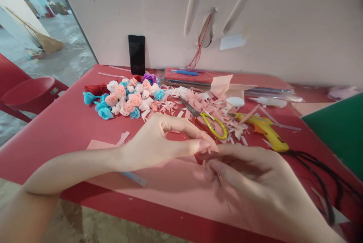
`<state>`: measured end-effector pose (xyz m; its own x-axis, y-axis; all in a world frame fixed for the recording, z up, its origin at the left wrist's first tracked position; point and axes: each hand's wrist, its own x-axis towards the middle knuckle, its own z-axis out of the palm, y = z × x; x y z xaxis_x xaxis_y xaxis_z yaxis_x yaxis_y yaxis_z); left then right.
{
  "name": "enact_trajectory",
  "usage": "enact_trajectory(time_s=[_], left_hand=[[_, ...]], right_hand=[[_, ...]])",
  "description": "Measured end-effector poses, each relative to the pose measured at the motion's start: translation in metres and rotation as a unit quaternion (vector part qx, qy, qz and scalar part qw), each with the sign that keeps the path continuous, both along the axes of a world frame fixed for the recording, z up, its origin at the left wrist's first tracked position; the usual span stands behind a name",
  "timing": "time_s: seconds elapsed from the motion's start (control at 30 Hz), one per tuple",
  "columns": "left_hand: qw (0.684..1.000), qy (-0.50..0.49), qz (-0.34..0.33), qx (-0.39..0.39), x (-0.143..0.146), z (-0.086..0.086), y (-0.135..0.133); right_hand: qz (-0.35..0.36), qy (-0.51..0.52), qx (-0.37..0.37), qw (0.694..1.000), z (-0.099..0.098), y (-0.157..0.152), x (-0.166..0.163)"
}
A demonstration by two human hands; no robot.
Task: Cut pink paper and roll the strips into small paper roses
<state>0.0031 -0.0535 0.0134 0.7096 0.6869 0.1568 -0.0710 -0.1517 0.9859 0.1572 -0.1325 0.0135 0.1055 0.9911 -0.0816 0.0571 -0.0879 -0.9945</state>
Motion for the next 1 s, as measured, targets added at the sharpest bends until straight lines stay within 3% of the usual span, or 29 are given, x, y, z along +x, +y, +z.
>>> enact_trajectory(time_s=[0.27, 0.47, 0.67, 1.0], left_hand=[[1.0, 0.018, -0.006, 0.009, 0.0011, 0.0026, -0.0006], [0.999, 0.025, -0.019, 0.013, 0.0006, 0.0019, 0.0007], [0.999, 0.027, -0.018, 0.024, 0.0003, -0.0011, 0.002], [0.999, 0.014, -0.016, 0.041, 0.0007, -0.0009, 0.0025]], right_hand=[[0.028, -0.105, 0.06, 0.992, -0.0007, 0.0021, 0.0036], [0.069, -0.092, 0.034, 0.993, -0.0022, 0.0042, 0.0083], [-0.006, -0.048, 0.022, 0.999, -0.0025, 0.0033, 0.0029], [-0.015, -0.081, 0.026, 0.996, -0.0016, 0.0018, 0.0008]])
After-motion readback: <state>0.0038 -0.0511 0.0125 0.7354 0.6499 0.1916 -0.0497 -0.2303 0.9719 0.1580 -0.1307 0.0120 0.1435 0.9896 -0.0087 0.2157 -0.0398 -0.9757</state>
